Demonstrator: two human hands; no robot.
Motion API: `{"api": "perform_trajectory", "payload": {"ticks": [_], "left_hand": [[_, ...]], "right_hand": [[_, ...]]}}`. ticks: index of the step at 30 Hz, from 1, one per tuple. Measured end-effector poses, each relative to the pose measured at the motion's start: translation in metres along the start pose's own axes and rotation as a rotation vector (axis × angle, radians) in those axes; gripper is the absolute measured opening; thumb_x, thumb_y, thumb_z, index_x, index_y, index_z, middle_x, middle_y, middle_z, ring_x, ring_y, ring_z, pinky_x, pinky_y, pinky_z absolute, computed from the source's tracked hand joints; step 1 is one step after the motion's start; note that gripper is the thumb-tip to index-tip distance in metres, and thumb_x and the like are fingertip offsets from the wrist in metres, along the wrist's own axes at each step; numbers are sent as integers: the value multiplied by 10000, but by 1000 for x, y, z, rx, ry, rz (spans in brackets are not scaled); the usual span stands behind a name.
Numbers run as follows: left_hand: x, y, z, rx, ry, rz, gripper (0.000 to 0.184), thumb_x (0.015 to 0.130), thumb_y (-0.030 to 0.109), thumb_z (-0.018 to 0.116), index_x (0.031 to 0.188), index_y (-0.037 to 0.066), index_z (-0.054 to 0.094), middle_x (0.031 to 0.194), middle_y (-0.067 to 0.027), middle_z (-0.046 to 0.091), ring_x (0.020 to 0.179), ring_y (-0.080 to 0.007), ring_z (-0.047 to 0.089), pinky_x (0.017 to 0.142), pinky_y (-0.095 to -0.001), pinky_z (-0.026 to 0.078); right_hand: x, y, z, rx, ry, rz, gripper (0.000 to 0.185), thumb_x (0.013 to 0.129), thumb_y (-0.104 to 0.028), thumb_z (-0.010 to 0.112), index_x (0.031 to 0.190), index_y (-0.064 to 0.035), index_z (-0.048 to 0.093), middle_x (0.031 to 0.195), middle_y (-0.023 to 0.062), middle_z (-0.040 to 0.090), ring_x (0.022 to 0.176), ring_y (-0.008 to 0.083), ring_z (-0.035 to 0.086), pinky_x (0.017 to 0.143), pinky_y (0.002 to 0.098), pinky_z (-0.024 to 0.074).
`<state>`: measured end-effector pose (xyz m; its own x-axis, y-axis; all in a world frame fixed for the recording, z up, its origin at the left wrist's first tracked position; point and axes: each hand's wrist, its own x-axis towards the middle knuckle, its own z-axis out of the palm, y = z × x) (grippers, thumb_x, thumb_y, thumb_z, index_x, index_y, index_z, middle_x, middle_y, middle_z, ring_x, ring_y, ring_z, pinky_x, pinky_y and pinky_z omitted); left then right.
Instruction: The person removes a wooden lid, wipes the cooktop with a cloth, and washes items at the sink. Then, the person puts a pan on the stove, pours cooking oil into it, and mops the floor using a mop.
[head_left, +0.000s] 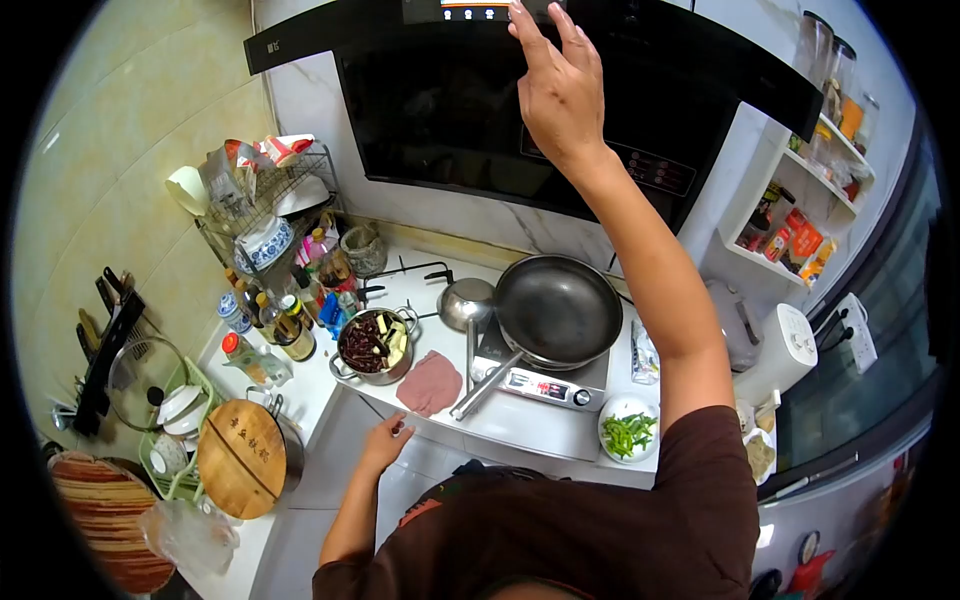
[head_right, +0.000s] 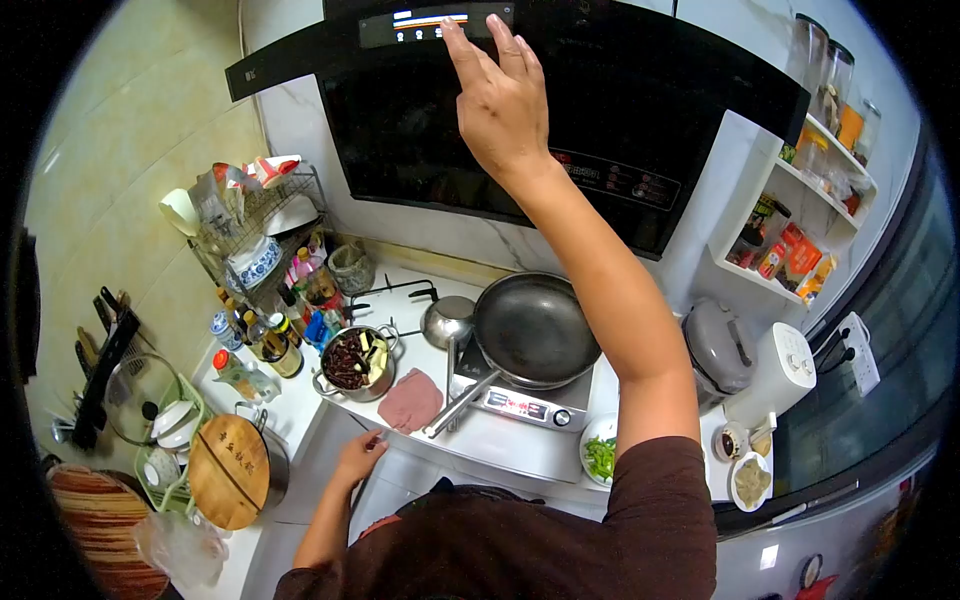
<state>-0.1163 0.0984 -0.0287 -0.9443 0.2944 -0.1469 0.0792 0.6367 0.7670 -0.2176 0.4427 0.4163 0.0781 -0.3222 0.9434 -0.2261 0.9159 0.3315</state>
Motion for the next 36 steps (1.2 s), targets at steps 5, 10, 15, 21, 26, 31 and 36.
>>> {"api": "perform_trajectory", "payload": {"ticks": [5,10,15,21,26,31,36], "left_hand": [[11,-10,-2,-65,-14,11,490,817,355,668,1202,61,596,986,-152,664,882,-244,630,782,-349,491],[24,-20,-1,-100,-59,69,485,856,319,648,1231,22,568,954,-100,653,866,-177,599,799,-307,476],[27,-39,4,-152,-86,56,475,857,283,660,1236,15,564,936,-81,645,843,-144,577,784,-288,470],[26,-62,4,-255,-111,10,468,864,267,661,1219,-23,566,907,-60,633,811,-120,554,769,-269,463],[30,-72,3,-216,-73,42,445,831,286,670,1184,24,603,805,-96,637,746,-169,588,731,-293,472],[31,-89,9,-228,-92,63,451,826,296,672,1187,34,603,788,-95,627,714,-176,571,707,-292,468],[31,-77,-3,-194,-168,66,425,837,247,670,1194,30,598,793,-62,637,723,-133,565,699,-278,468]], "right_hand": [[5,-9,17,1,-12,6,590,817,4,493,1384,-143,417,1151,98,636,1257,326,437,1062,470,288],[33,-19,28,-49,-123,-18,534,842,-46,450,1372,-101,425,1256,93,567,1289,329,400,1083,476,238],[34,-21,44,-205,-147,-130,505,832,-63,451,1337,-48,458,1294,102,537,1286,343,404,1085,458,242],[-9,-94,36,-35,-250,-180,524,804,-76,520,1321,-149,474,1214,79,583,1270,295,428,1073,499,262],[-99,-158,-5,260,-646,-160,550,774,-53,545,1315,-126,480,1245,102,555,1289,303,409,1083,505,265],[-172,-173,-32,328,-848,-18,452,794,-78,533,1246,-86,533,1182,118,578,1266,308,430,1067,481,302],[-221,-196,-69,459,-947,151,438,750,-68,606,1186,-90,571,1164,103,582,1228,303,466,1038,469,351]]}}
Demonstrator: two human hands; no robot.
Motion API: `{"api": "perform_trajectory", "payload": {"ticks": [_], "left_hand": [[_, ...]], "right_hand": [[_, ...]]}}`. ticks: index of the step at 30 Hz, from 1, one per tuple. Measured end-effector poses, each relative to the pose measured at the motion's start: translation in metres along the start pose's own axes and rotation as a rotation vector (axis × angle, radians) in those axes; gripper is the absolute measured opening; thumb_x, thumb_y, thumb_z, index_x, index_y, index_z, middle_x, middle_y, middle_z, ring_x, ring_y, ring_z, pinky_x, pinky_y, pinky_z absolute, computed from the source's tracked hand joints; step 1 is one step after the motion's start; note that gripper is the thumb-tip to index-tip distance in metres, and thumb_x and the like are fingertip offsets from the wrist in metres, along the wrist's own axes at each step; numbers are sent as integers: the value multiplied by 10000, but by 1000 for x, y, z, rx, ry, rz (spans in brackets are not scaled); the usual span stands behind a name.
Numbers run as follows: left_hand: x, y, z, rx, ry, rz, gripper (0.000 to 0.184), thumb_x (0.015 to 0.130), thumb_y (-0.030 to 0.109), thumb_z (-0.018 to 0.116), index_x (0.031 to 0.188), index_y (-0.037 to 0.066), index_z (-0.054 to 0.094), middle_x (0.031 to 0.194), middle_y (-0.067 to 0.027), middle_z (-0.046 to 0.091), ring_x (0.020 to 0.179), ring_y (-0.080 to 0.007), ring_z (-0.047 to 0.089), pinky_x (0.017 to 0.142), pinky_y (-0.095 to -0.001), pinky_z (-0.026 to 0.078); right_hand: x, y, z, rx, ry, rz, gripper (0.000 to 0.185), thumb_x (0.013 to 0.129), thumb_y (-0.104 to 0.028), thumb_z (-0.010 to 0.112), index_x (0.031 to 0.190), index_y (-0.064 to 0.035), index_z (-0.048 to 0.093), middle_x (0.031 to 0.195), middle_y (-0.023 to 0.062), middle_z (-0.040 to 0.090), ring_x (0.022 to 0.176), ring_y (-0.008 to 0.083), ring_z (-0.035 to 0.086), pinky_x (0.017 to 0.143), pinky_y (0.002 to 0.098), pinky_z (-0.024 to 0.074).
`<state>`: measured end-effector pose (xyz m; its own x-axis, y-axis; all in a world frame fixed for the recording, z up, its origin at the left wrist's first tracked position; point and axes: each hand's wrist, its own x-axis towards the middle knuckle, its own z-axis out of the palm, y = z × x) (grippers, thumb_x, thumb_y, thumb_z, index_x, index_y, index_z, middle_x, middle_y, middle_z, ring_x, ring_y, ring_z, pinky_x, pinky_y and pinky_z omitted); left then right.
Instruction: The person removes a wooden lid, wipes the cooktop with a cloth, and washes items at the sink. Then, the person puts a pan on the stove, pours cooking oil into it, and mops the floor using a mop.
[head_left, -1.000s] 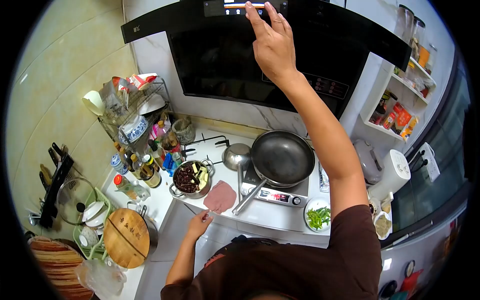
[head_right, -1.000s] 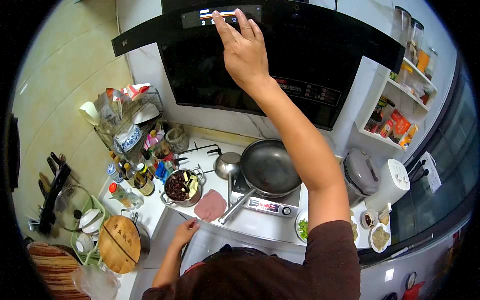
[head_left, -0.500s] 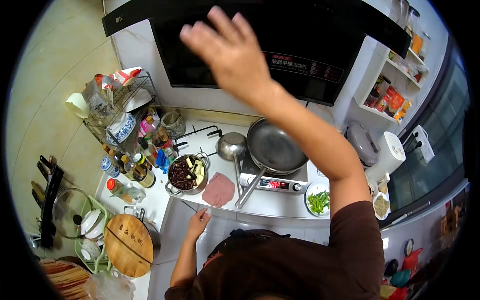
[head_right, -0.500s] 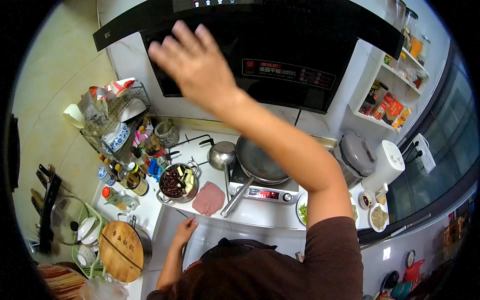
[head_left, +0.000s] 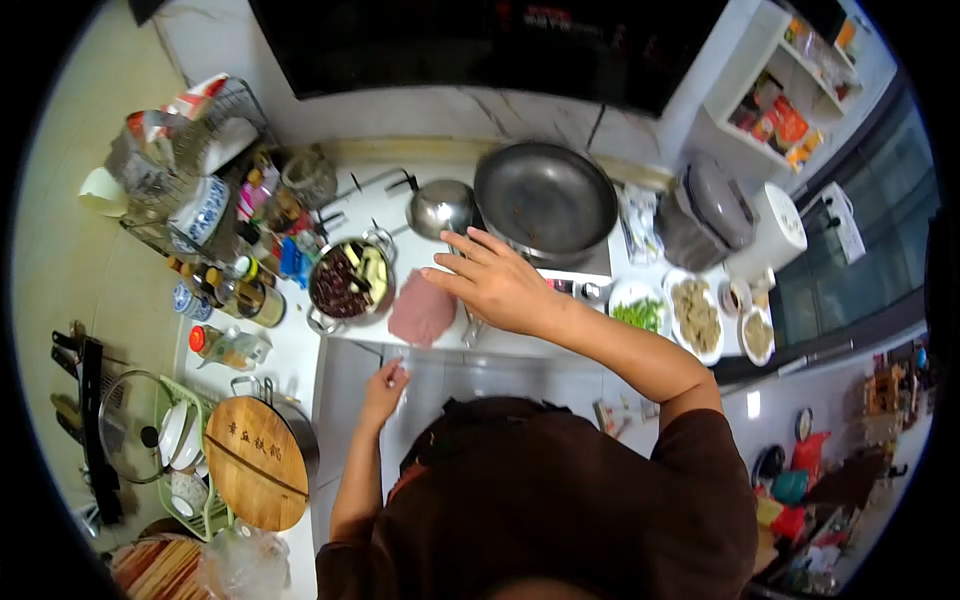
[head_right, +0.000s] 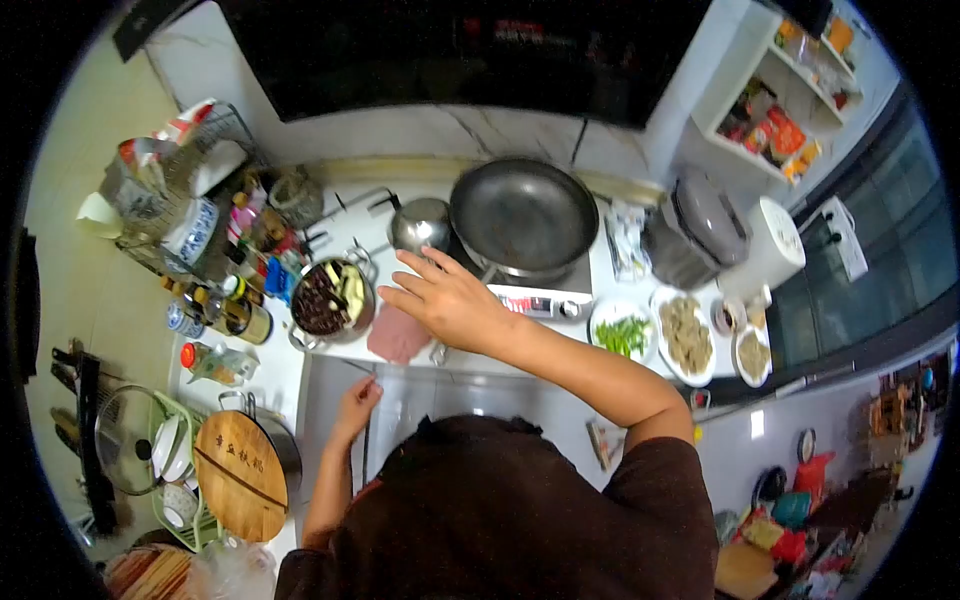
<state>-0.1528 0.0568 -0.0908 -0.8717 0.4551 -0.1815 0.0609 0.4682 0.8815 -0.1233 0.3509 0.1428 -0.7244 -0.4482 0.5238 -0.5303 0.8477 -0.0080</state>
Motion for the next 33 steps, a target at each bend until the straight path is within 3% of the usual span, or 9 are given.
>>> {"api": "perform_trajectory", "payload": {"ticks": [3,9,10,14,20,24,27,31,33], "left_hand": [[2,-4,0,-89,-61,-101,429,846,212,671,1219,16,583,902,-59,652,796,-122,563,744,-264,465],[10,-15,1,-57,-162,-79,418,848,191,667,1218,14,585,951,-67,651,815,-119,562,748,-260,463],[12,-10,-2,23,-185,-87,297,851,164,654,1104,10,633,998,-80,646,814,-133,559,760,-267,457],[19,-2,5,14,-206,9,113,858,120,626,844,10,602,1047,-117,631,864,-167,556,808,-280,433],[30,-18,20,10,-311,3,219,906,179,586,808,-15,611,978,-109,630,866,-148,551,820,-270,419],[18,-6,37,-77,-283,-160,309,935,268,548,836,-13,631,822,-39,613,836,-119,539,799,-261,411],[7,-8,44,-28,-330,-206,282,929,274,560,871,8,634,799,-19,597,819,-106,530,780,-251,408],[-10,-33,57,7,-326,-284,253,912,271,581,921,25,638,814,-10,599,810,-114,542,756,-251,413],[-17,-46,68,63,-327,-305,246,910,270,582,925,30,636,823,-12,602,802,-123,549,753,-258,417]], "right_hand": [[-38,-14,17,68,-74,96,421,739,-54,639,1154,-103,586,1178,76,579,1209,283,483,1030,459,365],[-115,-42,44,140,-162,341,384,754,-76,622,1136,-118,614,1163,58,601,1109,253,551,975,390,424],[-126,-47,47,143,-174,374,385,753,-82,620,1136,-119,617,1162,59,604,1081,254,565,956,385,437],[-163,-77,51,187,-227,522,380,767,-102,574,1145,-92,609,1087,80,638,942,263,611,865,365,471],[-256,-99,76,235,-618,799,365,791,-137,556,1152,-106,604,1019,107,655,900,259,634,808,364,481],[-334,-121,93,193,-950,998,361,805,-199,587,1160,-131,603,1018,125,653,922,261,635,793,373,483],[-373,-132,91,296,-1064,1119,391,836,-219,592,1215,-124,579,1037,133,652,952,299,628,831,424,480],[-451,-157,107,490,-738,1316,394,844,-229,581,1216,-102,562,1067,152,640,989,332,608,855,439,476],[-490,-173,107,504,-762,1397,396,847,-228,574,1221,-100,557,1076,166,636,1003,338,600,864,434,474]]}}
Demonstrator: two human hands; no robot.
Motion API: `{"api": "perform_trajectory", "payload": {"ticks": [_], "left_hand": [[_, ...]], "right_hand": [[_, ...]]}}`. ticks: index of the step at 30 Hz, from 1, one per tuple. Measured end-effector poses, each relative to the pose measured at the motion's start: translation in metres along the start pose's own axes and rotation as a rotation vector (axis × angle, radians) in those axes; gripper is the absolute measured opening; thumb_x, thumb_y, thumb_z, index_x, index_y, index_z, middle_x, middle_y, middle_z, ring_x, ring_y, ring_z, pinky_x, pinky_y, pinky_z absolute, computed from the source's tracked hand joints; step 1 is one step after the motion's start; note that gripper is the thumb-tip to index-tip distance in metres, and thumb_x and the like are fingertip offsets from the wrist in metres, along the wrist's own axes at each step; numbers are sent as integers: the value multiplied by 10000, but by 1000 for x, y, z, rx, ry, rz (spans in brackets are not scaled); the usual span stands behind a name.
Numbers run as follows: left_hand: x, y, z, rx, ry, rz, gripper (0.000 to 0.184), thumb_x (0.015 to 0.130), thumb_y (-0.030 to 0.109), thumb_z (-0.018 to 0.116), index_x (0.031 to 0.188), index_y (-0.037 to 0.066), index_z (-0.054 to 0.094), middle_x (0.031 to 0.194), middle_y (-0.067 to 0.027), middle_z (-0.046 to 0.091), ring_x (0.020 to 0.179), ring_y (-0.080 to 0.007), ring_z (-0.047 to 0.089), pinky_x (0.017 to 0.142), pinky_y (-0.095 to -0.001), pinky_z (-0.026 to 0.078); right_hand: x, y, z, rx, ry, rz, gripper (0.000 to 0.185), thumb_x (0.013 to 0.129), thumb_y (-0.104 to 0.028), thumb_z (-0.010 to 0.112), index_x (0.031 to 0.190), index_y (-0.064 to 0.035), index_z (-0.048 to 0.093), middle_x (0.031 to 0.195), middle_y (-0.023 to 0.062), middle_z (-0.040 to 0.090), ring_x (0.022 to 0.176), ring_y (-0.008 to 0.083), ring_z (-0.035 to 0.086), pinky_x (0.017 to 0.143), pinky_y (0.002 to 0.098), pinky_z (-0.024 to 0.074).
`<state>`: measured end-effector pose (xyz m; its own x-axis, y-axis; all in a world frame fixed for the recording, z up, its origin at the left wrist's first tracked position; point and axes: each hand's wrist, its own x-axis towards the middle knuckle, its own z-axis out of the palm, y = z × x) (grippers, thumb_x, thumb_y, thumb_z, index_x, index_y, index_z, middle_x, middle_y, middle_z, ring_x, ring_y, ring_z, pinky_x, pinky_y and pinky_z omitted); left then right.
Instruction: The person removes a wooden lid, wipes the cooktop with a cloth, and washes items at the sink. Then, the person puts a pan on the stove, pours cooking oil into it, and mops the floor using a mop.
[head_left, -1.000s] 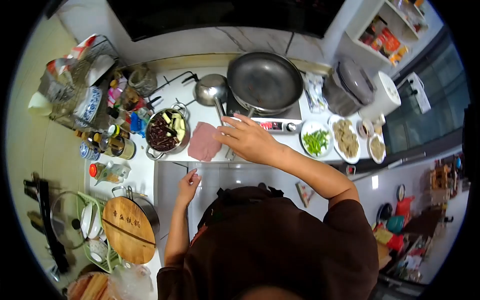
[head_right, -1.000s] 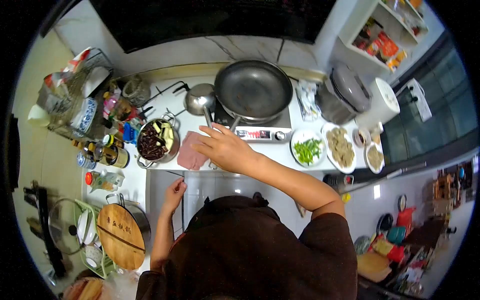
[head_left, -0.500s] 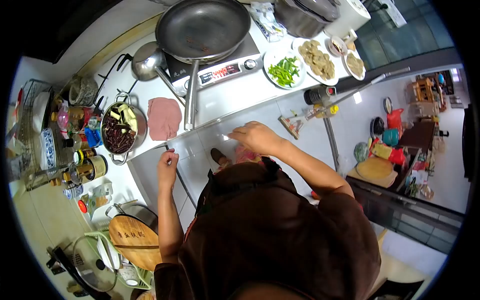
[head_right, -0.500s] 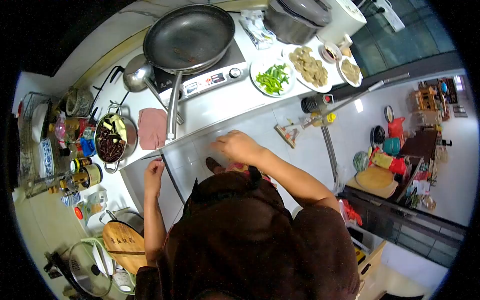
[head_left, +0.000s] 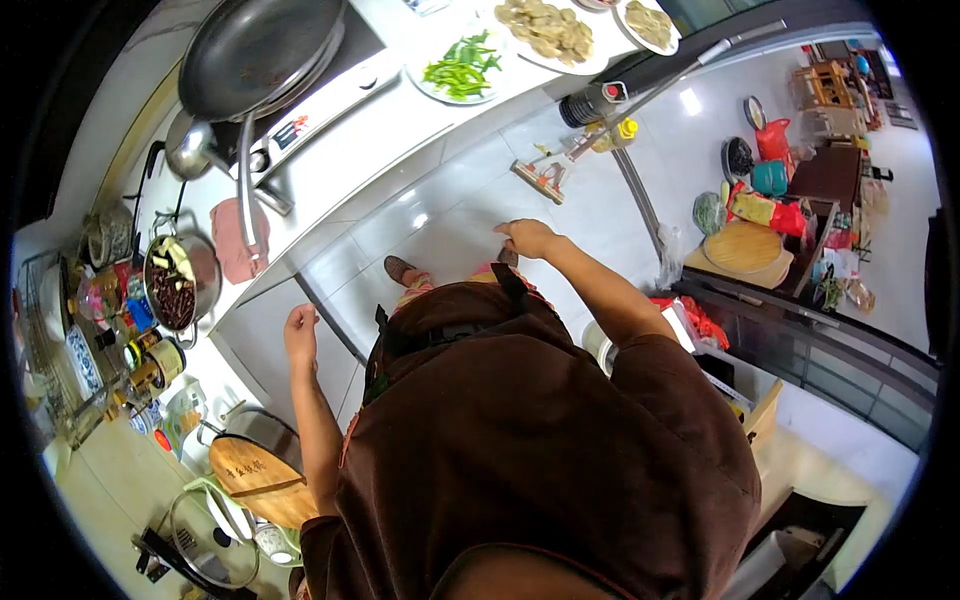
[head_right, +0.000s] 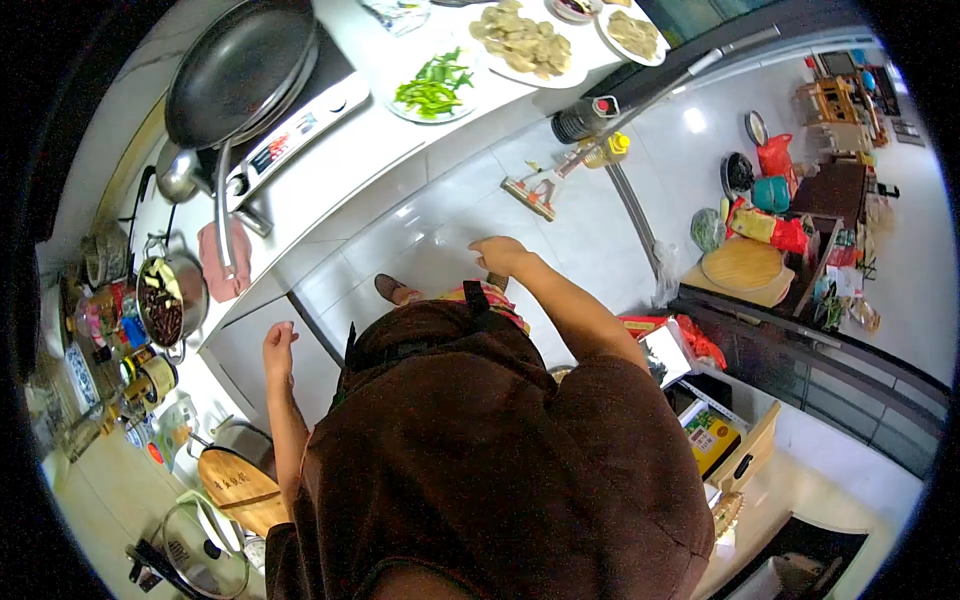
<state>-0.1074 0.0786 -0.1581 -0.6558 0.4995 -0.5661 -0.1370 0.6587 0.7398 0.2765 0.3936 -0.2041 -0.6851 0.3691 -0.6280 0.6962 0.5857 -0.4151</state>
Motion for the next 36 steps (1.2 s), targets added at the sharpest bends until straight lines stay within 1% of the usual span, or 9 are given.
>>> {"api": "perform_trajectory", "payload": {"ticks": [4,7,12,16,21,25,31,33,36], "left_hand": [[-5,-29,38,57,19,-73,243,914,270,576,937,34,629,837,-20,609,787,-127,557,748,-269,424],[-3,-74,74,54,-25,-123,273,911,281,583,967,17,623,852,-24,610,792,-135,561,708,-276,457],[-21,-79,158,104,-90,-213,311,900,280,601,1021,-5,618,903,-54,625,790,-170,577,701,-293,497],[-29,-44,211,219,-190,-214,355,890,298,607,1036,-25,614,922,-86,635,794,-190,602,709,-307,505],[14,4,260,345,-268,-69,351,885,303,605,1031,-16,617,890,-74,647,750,-169,602,699,-295,486],[52,39,306,347,-318,-20,291,891,267,598,1025,10,629,859,-65,654,727,-160,589,698,-296,480],[68,78,371,492,-387,32,311,886,276,600,1036,6,633,889,-85,664,759,-167,606,721,-304,482],[64,91,386,546,-372,61,321,888,270,600,1052,-4,625,911,-96,668,792,-172,620,746,-303,484],[37,105,398,407,-349,68,312,896,268,592,1050,-1,624,897,-91,663,782,-166,614,747,-298,484]], "right_hand": [[-40,74,25,-11,-104,103,409,861,-235,555,1252,-113,546,1158,166,610,1072,333,572,920,424,452],[-73,135,46,46,-85,173,409,859,-245,563,1245,-112,550,1160,158,610,1076,333,570,924,425,452],[-118,222,52,108,4,226,395,867,-249,567,1235,-106,557,1139,161,620,1067,332,576,914,434,459],[-138,276,41,202,95,316,390,860,-243,574,1224,-103,567,1153,149,618,1067,327,577,927,424,455],[-145,318,36,333,185,410,390,851,-242,579,1212,-96,576,1154,159,616,1070,323,576,935,419,452],[-150,339,27,359,169,512,422,843,-242,587,1232,-83,556,1137,186,615,1062,331,580,917,425,466],[-138,399,-11,293,360,542,457,829,-241,604,1249,-76,531,1139,208,604,1052,339,587,903,420,478],[-128,423,-30,303,369,619,461,825,-242,610,1249,-80,529,1142,200,604,1052,337,588,904,420,478],[-104,466,-56,293,346,695,484,827,-250,617,1271,-91,507,1134,186,611,1057,327,588,901,419,481]]}}
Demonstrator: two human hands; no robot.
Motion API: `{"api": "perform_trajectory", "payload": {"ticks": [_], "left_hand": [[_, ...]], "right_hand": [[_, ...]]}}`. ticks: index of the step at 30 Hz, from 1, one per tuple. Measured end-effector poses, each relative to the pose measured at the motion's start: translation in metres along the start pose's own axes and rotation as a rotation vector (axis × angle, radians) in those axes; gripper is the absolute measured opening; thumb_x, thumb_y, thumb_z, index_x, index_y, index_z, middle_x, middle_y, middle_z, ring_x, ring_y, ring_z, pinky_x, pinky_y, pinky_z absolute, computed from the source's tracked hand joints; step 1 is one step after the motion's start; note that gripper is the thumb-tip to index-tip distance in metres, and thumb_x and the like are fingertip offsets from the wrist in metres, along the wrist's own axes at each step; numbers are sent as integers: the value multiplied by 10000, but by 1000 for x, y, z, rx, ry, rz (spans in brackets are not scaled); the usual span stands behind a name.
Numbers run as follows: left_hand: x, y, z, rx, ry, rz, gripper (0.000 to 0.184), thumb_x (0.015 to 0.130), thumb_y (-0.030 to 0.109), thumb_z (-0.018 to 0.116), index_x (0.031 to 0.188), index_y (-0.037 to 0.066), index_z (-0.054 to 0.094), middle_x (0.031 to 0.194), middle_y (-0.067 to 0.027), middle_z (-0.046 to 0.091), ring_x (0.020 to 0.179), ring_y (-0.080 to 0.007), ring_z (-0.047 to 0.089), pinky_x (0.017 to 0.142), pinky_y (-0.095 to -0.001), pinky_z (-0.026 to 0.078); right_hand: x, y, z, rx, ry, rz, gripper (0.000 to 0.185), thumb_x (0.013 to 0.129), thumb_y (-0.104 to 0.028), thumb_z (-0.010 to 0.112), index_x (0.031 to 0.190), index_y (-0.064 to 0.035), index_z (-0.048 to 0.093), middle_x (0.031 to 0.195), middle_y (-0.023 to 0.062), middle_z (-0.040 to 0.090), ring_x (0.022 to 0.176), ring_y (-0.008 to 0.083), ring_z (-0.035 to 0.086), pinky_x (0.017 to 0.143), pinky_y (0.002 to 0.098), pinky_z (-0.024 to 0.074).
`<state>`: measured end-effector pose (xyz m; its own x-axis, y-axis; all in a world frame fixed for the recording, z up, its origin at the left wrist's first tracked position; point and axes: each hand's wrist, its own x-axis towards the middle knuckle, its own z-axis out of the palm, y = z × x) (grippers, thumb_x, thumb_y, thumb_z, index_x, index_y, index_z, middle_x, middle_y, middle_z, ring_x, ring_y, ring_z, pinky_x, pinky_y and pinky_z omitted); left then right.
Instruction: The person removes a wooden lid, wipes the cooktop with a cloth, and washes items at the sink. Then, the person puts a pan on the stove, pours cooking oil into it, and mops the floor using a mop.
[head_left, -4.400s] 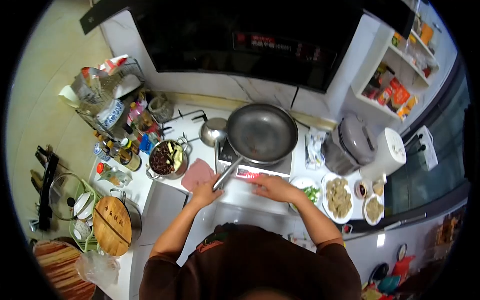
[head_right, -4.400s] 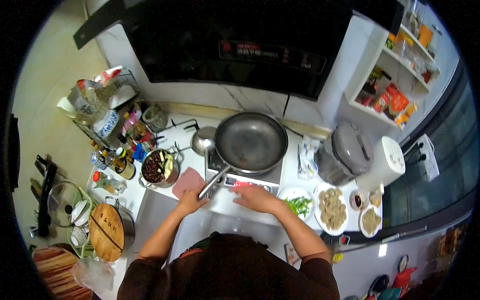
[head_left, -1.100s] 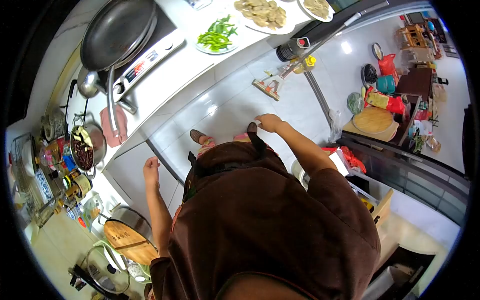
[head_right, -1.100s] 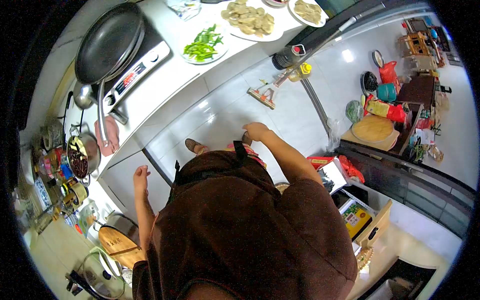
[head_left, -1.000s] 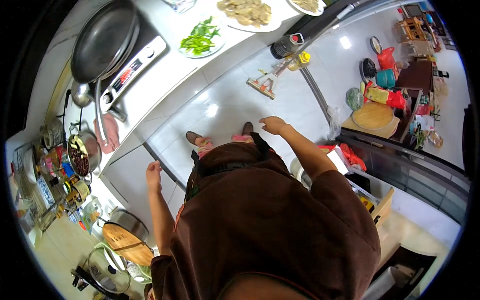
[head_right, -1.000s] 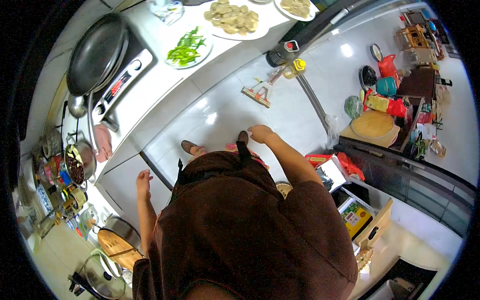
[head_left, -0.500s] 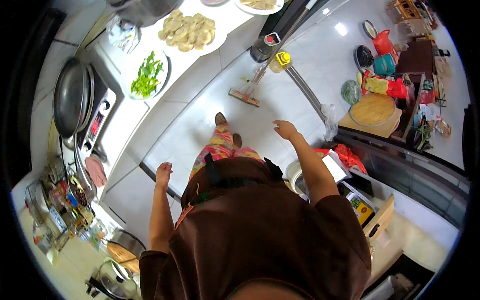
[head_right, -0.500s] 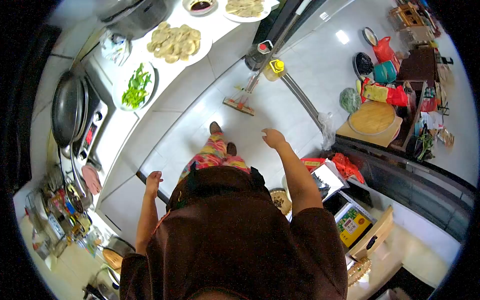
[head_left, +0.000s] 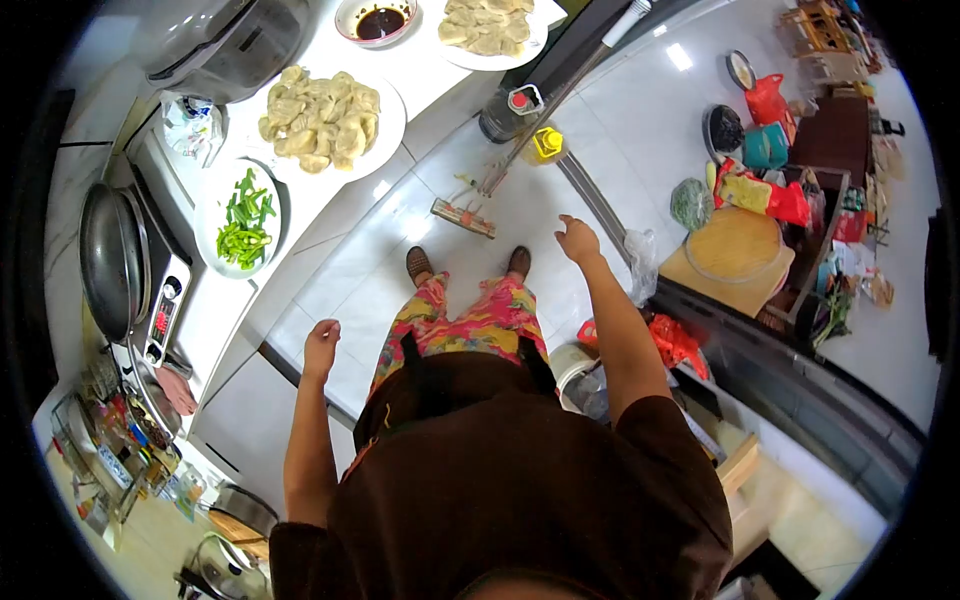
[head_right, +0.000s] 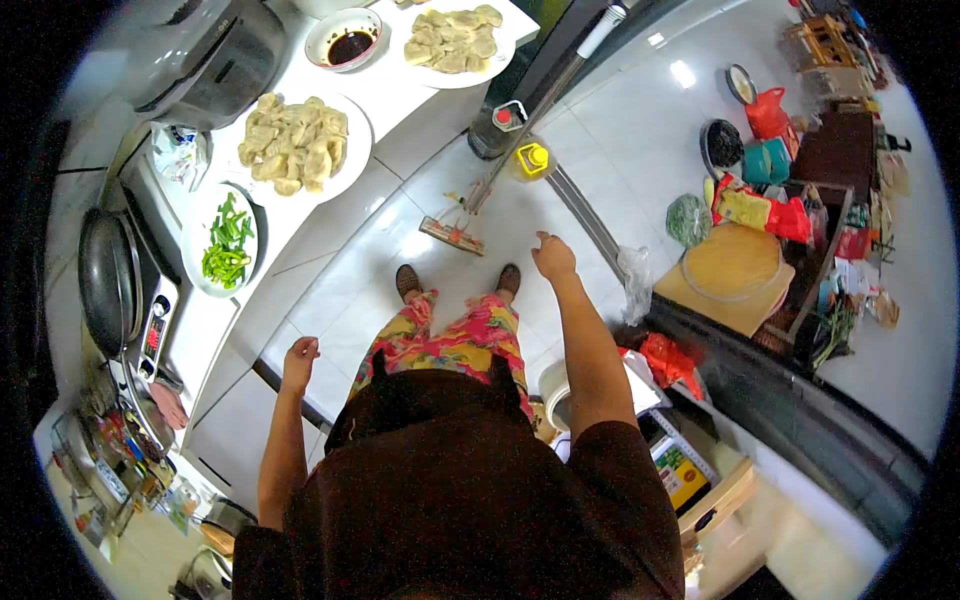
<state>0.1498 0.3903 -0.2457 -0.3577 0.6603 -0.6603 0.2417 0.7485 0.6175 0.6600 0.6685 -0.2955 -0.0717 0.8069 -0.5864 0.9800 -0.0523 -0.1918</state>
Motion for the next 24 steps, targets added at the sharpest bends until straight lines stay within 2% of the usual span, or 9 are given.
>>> {"api": "perform_trajectory", "payload": {"ticks": [5,7,8,10,13,14,19,22,24], "left_hand": [[-59,-17,43,-32,172,-109,282,902,273,577,1013,17,621,813,-69,625,739,-146,582,714,-290,470],[-84,-49,71,139,163,-313,273,898,272,537,919,10,611,736,-79,586,687,-159,557,652,-314,451],[-104,-46,96,94,268,-243,287,884,264,493,835,-2,589,680,-102,553,650,-179,539,609,-352,426],[-130,-59,138,146,201,-485,301,883,270,480,873,-1,611,690,-125,594,661,-210,565,630,-354,444],[-167,-83,205,8,85,-608,310,899,276,510,988,5,631,823,-111,643,741,-184,603,682,-334,475],[-174,-75,227,-163,135,-613,268,901,240,549,1023,12,622,857,-82,651,766,-163,605,702,-316,486],[-179,-54,285,-106,61,-651,243,895,203,587,1061,30,621,900,-87,670,808,-168,631,716,-305,502],[-179,-56,296,-125,112,-652,229,898,191,580,1055,30,620,894,-87,671,816,-162,633,720,-297,501],[-179,-57,303,-147,149,-691,224,899,180,584,1060,30,620,870,-70,664,801,-157,625,726,-289,496]], "right_hand": [[97,22,-14,-37,30,22,522,817,-278,625,1294,-110,496,1120,185,623,1036,341,598,884,429,483],[132,20,-32,-43,-31,79,549,819,-284,616,1315,-102,464,1165,182,605,1066,335,586,886,432,483],[152,30,-26,-39,-13,70,555,822,-286,617,1320,-105,449,1179,191,592,1076,338,580,884,432,485],[199,45,-11,-31,31,45,567,830,-290,620,1330,-111,420,1206,208,567,1096,343,566,881,433,487],[247,61,6,-71,52,27,577,829,-259,610,1345,-112,395,1252,204,524,1073,364,570,883,436,487],[261,64,10,-63,69,13,574,832,-255,603,1349,-117,394,1265,199,509,1074,365,567,883,436,487],[325,84,50,-159,175,-71,577,858,-243,561,1389,-149,354,1297,187,469,1100,360,549,872,437,496],[349,86,64,-231,99,-43,597,873,-265,540,1419,-187,310,1285,180,460,1120,348,537,869,443,497],[361,86,73,-285,131,-91,621,865,-285,578,1411,-155,312,1236,187,498,1045,344,578,830,434,517]]}}
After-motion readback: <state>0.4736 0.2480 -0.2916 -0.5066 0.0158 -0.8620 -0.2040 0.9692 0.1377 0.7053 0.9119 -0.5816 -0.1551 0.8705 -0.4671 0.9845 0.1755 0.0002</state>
